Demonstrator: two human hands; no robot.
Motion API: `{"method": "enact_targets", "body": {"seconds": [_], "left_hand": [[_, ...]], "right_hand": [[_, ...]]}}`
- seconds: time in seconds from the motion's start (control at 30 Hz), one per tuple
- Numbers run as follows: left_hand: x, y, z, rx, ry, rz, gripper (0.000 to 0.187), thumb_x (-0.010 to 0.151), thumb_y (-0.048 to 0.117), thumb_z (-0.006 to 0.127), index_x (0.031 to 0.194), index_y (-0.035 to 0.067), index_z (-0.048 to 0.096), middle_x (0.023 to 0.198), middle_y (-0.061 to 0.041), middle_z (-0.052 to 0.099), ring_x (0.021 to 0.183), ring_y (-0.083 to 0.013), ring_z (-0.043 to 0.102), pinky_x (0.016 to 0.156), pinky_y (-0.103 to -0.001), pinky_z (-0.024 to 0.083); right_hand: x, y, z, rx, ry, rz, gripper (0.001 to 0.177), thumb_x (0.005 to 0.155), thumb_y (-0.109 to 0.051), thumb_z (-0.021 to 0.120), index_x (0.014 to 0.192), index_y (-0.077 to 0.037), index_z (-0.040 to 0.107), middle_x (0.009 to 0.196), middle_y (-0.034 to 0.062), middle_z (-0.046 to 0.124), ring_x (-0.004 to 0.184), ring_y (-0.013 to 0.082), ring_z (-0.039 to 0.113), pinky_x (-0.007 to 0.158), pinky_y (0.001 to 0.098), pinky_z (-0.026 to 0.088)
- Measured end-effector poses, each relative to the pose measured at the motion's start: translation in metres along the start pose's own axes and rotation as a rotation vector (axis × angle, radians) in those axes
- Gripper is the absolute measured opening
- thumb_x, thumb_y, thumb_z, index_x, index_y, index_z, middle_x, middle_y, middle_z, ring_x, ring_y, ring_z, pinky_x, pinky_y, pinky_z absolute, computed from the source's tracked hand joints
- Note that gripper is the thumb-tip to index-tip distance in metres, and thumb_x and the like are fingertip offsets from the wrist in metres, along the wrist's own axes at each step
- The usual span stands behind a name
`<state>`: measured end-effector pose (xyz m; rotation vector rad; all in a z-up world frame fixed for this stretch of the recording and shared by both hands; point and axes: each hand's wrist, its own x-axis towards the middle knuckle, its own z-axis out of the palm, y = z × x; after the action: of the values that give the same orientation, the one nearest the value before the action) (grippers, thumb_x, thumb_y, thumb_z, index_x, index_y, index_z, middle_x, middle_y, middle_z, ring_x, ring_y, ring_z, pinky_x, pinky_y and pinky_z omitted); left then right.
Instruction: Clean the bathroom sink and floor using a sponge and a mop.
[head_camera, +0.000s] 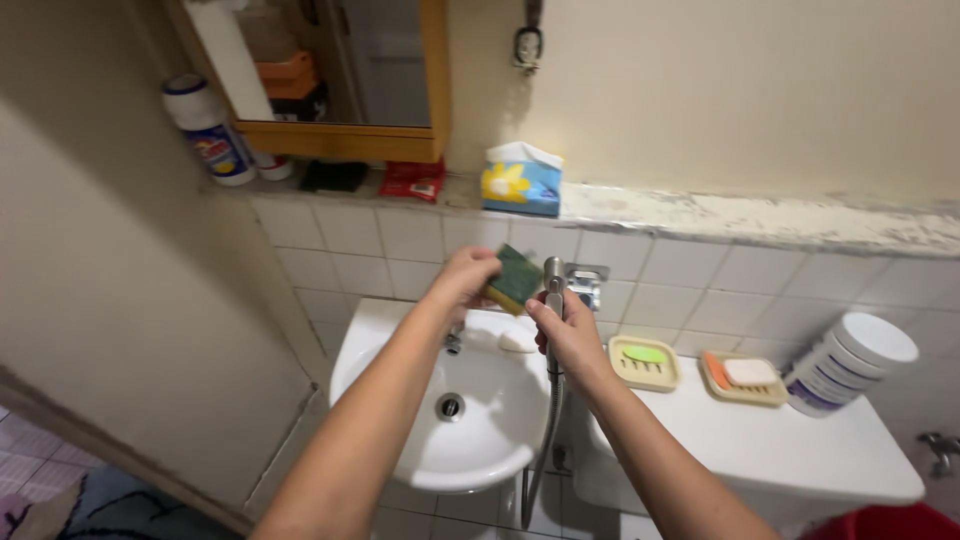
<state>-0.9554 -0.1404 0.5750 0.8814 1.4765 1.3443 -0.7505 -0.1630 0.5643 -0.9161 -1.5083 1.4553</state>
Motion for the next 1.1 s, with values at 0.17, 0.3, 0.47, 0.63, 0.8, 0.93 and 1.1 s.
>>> {"method": "enact_targets", "body": {"seconds": [0.17,0.3,0.47,0.63,0.8,0.93,1.1], "left_hand": [[0.0,-0.002,-0.054,-0.17,0.223,0.081,0.055,0.085,0.01,0.068,0.135,0.011,0.044,0.115,-0.016,0.064,0.086,-0.0245,0.07,0.064,-0.038,0.058],[0.001,-0.004,-0.08,-0.364,0.364,0.154,0.052,0.092,0.009,0.065,0.136,0.015,0.038,0.126,-0.015,0.056,0.093,-0.0234,0.067,0.07,-0.039,0.061],[0.007,0.005,-0.095,-0.469,0.47,0.24,0.041,0.096,0.007,0.06,0.131,0.017,0.04,0.125,-0.015,0.057,0.097,-0.024,0.064,0.072,-0.04,0.059],[0.022,0.022,-0.117,-0.439,0.622,0.311,0.033,0.095,0.006,0.055,0.126,0.016,0.049,0.12,-0.014,0.063,0.094,-0.0258,0.066,0.068,-0.039,0.057],[0.045,0.023,-0.153,-0.25,0.875,0.334,0.034,0.093,0.007,0.065,0.121,0.011,0.048,0.116,-0.013,0.063,0.098,-0.0248,0.063,0.078,-0.038,0.054],[0.09,0.018,-0.206,-0.177,0.917,0.379,0.029,0.093,0.007,0.065,0.119,0.009,0.052,0.111,-0.012,0.067,0.1,-0.0239,0.064,0.086,-0.036,0.051],[0.137,0.026,-0.254,-0.14,0.825,0.426,0.027,0.094,0.001,0.052,0.12,0.007,0.055,0.111,-0.009,0.064,0.099,-0.0215,0.061,0.088,-0.033,0.049]], "right_hand": [[0.01,-0.001,0.034,-0.024,-0.074,-0.021,0.025,0.091,-0.031,0.069,0.1,-0.009,0.061,0.067,-0.001,0.052,0.056,0.0099,0.051,0.051,0.0275,0.043],[0.023,-0.01,0.055,-0.01,-0.136,-0.004,0.033,0.094,-0.04,0.065,0.094,-0.008,0.058,0.067,-0.0013,0.053,0.056,0.0103,0.051,0.051,0.0276,0.044],[0.037,-0.031,0.077,-0.049,-0.256,-0.078,0.041,0.094,-0.049,0.063,0.093,-0.008,0.059,0.066,-0.0015,0.052,0.054,0.0097,0.051,0.048,0.0267,0.043],[0.059,-0.049,0.094,-0.102,-0.361,-0.136,0.047,0.093,-0.055,0.062,0.094,-0.008,0.062,0.064,-0.0016,0.051,0.051,0.009,0.049,0.045,0.0261,0.041],[0.076,-0.049,0.108,-0.151,-0.377,-0.101,0.049,0.093,-0.056,0.061,0.092,-0.006,0.062,0.063,-0.0017,0.051,0.05,0.0092,0.049,0.044,0.0266,0.041],[0.089,-0.041,0.119,-0.16,-0.373,-0.079,0.049,0.093,-0.055,0.061,0.092,-0.006,0.062,0.063,-0.001,0.05,0.05,0.0097,0.048,0.044,0.0272,0.04],[0.11,-0.034,0.136,-0.188,-0.317,-0.048,0.051,0.093,-0.054,0.06,0.093,-0.003,0.062,0.063,0.0002,0.052,0.049,0.0109,0.048,0.043,0.0283,0.041]]}}
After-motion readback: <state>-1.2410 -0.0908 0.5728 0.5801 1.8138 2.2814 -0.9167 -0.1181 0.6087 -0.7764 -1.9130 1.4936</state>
